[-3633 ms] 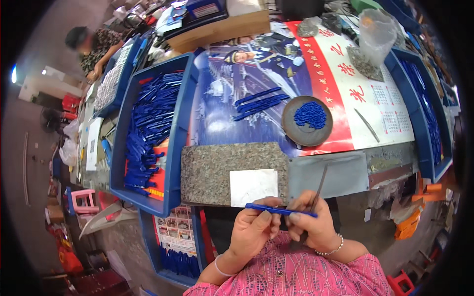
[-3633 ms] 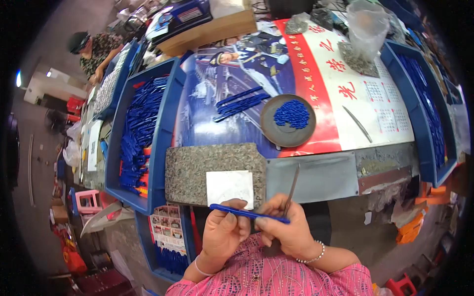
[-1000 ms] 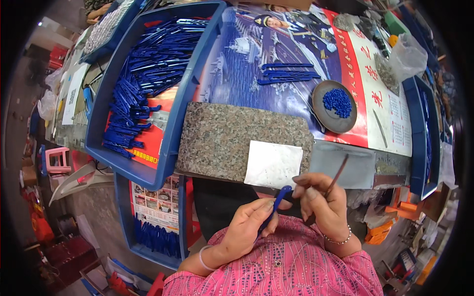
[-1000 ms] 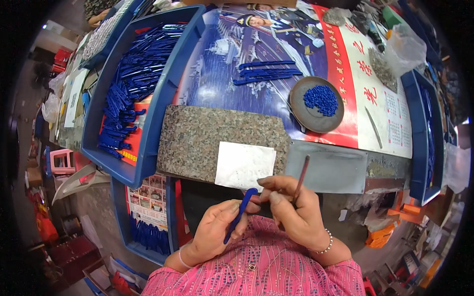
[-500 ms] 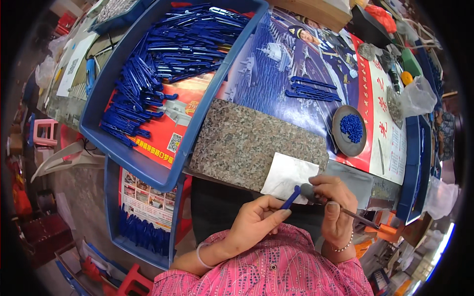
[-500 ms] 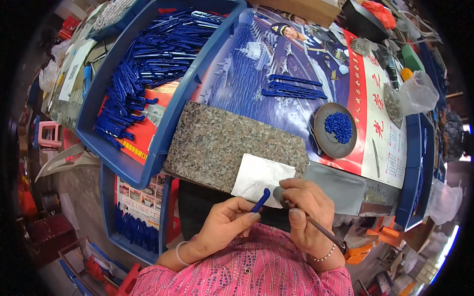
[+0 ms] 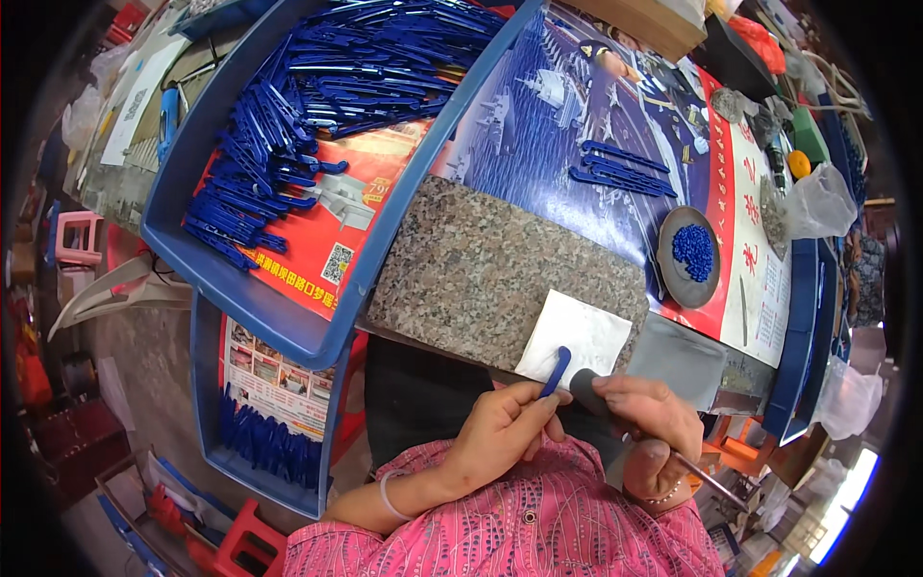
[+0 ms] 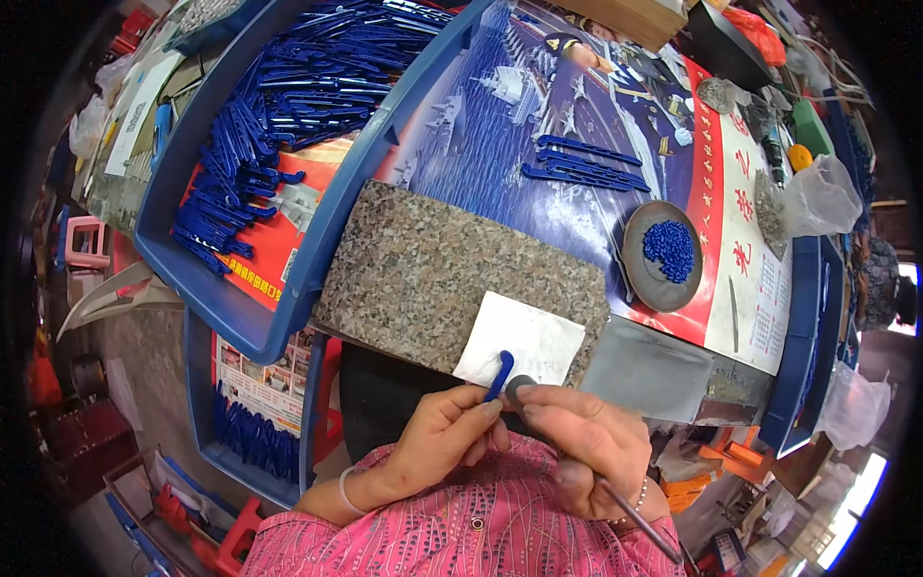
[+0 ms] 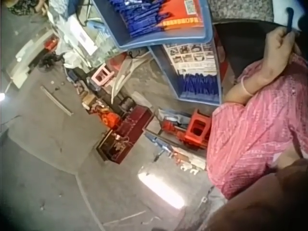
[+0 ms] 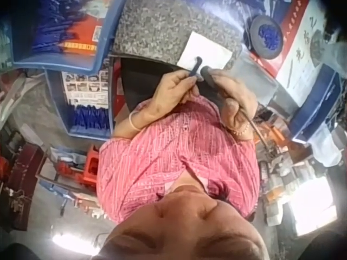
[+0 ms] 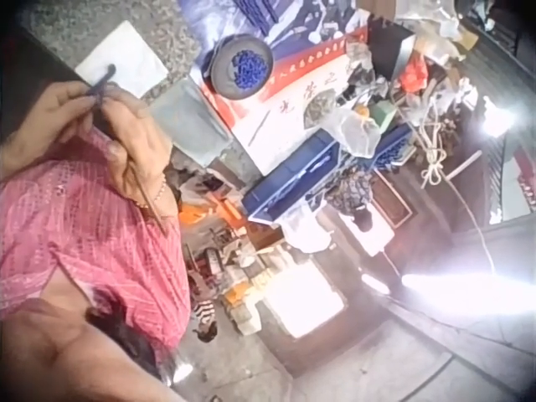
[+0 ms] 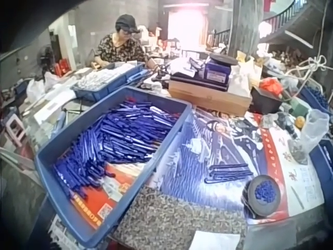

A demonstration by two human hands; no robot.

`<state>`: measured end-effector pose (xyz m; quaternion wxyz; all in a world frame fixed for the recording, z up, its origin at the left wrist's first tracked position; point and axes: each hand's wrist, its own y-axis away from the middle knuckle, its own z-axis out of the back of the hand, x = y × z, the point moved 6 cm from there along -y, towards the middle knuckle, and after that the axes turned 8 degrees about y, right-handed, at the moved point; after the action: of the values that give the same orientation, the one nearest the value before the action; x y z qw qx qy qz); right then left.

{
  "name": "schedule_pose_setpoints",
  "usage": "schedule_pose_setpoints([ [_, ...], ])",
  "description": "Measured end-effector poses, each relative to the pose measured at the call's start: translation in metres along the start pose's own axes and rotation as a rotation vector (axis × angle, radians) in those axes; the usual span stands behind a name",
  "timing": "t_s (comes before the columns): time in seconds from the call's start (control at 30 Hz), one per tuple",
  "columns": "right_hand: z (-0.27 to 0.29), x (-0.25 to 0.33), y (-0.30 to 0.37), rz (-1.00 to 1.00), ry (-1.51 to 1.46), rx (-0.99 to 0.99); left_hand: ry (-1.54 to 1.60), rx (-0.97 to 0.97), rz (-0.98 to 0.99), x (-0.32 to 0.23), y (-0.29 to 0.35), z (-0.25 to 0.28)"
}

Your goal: The recorder is using a thin metal tool to assemble or inspect small blue plastic components on a white pad at a workstation.

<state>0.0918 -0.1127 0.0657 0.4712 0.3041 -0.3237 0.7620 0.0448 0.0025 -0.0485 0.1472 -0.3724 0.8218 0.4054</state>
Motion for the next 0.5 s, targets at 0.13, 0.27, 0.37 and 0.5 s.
schedule_pose_setpoints([
  [0.13,-0.006,0.008,-0.006,0.125,0.038,0.097,-0.044,0.015,-0.022,0.002,0.0,0.003],
  [0.27,-0.023,-0.011,-0.017,0.095,0.037,0.182,-0.049,0.039,-0.009,0.0,0.0,0.001],
  [0.37,-0.013,0.003,-0.025,0.164,0.121,0.209,-0.019,0.026,0.014,0.005,0.0,0.006],
  [0.5,-0.004,-0.004,0.03,0.062,0.725,0.778,0.023,0.075,0.018,-0.004,0.003,-0.008],
])
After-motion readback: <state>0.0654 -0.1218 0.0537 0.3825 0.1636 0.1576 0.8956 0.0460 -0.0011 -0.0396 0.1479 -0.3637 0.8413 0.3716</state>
